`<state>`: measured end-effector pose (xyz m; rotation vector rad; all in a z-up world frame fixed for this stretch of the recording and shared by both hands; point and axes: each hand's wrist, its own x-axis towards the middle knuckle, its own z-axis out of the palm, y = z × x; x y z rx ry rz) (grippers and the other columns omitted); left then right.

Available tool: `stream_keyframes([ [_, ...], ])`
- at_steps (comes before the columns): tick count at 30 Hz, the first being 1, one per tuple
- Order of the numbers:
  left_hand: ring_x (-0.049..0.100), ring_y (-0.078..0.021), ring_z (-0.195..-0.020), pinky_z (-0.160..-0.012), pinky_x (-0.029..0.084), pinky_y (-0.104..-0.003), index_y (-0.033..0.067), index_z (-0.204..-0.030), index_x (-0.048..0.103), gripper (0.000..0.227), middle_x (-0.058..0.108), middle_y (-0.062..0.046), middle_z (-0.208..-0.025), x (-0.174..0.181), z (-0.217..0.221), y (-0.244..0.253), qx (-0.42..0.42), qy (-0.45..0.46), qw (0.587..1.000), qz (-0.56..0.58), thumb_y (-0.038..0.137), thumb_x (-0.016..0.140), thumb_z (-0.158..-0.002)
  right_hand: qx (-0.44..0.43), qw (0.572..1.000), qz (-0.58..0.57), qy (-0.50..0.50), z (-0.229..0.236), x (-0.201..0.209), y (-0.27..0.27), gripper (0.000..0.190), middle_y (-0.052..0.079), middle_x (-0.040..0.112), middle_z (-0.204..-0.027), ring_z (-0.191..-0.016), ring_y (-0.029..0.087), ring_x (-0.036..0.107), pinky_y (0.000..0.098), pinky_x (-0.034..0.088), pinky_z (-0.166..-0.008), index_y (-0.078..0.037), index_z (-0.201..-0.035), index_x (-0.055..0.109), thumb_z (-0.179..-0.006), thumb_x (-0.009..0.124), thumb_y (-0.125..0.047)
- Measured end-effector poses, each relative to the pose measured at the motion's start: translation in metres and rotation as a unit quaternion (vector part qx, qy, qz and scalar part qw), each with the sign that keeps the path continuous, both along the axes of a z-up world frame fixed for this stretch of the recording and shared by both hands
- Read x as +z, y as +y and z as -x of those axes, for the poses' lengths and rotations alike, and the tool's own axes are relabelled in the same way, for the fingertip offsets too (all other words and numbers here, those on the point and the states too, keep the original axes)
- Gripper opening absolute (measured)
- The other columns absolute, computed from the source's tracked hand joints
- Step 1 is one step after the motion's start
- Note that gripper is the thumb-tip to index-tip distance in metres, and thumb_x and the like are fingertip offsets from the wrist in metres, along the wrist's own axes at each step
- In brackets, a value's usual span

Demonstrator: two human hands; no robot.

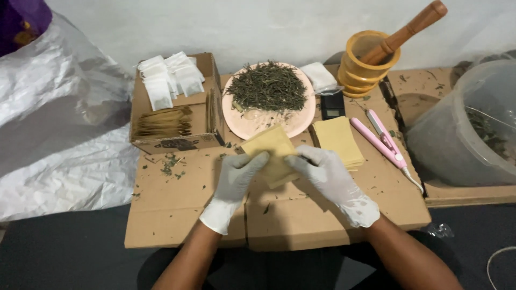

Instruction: Manually folding and heat-sealing individual tea bags at a production station.

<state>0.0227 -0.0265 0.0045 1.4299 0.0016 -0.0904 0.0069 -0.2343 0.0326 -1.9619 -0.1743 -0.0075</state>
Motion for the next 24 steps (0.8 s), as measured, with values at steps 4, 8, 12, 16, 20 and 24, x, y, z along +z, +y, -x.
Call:
stream_keyframes([
  [4, 0.069, -0.015, -0.076, -0.079, 0.064, -0.037, 0.0027, -0.08, 0.087, 0.023, 0.08, -0.01, -0.072, -0.028, -0.003, 0.0, 0.002, 0.003, 1.0, 0.001, 0.021, 0.095, -0.093, -0.011, 0.999, -0.027, 0.018, -0.002, -0.007, -0.012, 0.008, -0.001, 0.076, -0.069, -0.074, 0.009, 0.061, 0.0331, 0.059, -0.077, -0.019, -0.094, 0.086, -0.101, 0.082, -0.017],
  [8, 0.062, -0.01, -0.083, -0.082, 0.061, -0.035, 0.0099, -0.087, 0.09, 0.015, 0.079, -0.005, -0.075, -0.036, 0.001, 0.003, -0.031, -0.003, 0.999, -0.033, 0.023, 0.096, -0.092, -0.035, 0.999, 0.008, 0.006, -0.004, -0.013, -0.024, 0.007, -0.001, 0.078, -0.077, -0.078, 0.009, 0.063, 0.0332, 0.06, -0.079, -0.019, -0.102, 0.088, -0.103, 0.083, -0.024],
  [12, 0.079, -0.0184, -0.118, -0.104, 0.062, -0.043, 0.0137, -0.128, 0.087, 0.034, 0.09, -0.011, -0.117, 0.0, 0.002, 0.019, -0.06, -0.11, 0.986, -0.112, 0.027, 0.09, -0.097, -0.013, 0.986, 0.164, -0.014, -0.006, -0.005, -0.041, 0.019, 0.009, 0.088, -0.098, -0.101, 0.035, 0.083, 0.0483, 0.063, -0.084, -0.023, -0.112, 0.087, -0.1, 0.082, -0.037],
  [16, 0.077, -0.0378, -0.128, -0.111, 0.059, -0.054, 0.0106, -0.135, 0.081, 0.037, 0.085, -0.018, -0.128, 0.017, 0.009, 0.028, -0.06, -0.208, 0.958, -0.188, 0.023, 0.086, -0.1, 0.054, 0.956, 0.285, -0.033, -0.002, -0.006, -0.042, 0.023, 0.005, 0.089, -0.104, -0.106, 0.036, 0.082, 0.052, 0.064, -0.088, -0.026, -0.112, 0.085, -0.099, 0.077, -0.044],
  [20, 0.08, -0.0355, -0.114, -0.104, 0.061, -0.049, 0.0152, -0.128, 0.085, 0.028, 0.086, -0.014, -0.116, 0.005, 0.004, 0.034, -0.126, -0.347, 0.875, -0.314, 0.024, 0.084, -0.102, 0.122, 0.916, 0.379, -0.052, 0.002, -0.011, -0.036, 0.023, -0.009, 0.083, -0.098, -0.105, 0.023, 0.081, 0.0422, 0.065, -0.086, -0.033, -0.099, 0.074, -0.105, 0.066, -0.054],
  [24, 0.084, -0.0305, -0.101, -0.096, 0.063, -0.042, 0.0183, -0.12, 0.087, 0.021, 0.088, -0.008, -0.104, 0.032, 0.016, 0.035, -0.173, -0.362, 0.839, -0.367, 0.028, 0.084, -0.101, 0.153, 0.896, 0.408, -0.085, 0.007, -0.003, -0.028, 0.03, -0.014, 0.075, -0.089, -0.099, 0.015, 0.079, 0.0361, 0.064, -0.08, -0.034, -0.09, 0.064, -0.106, 0.063, -0.059],
])
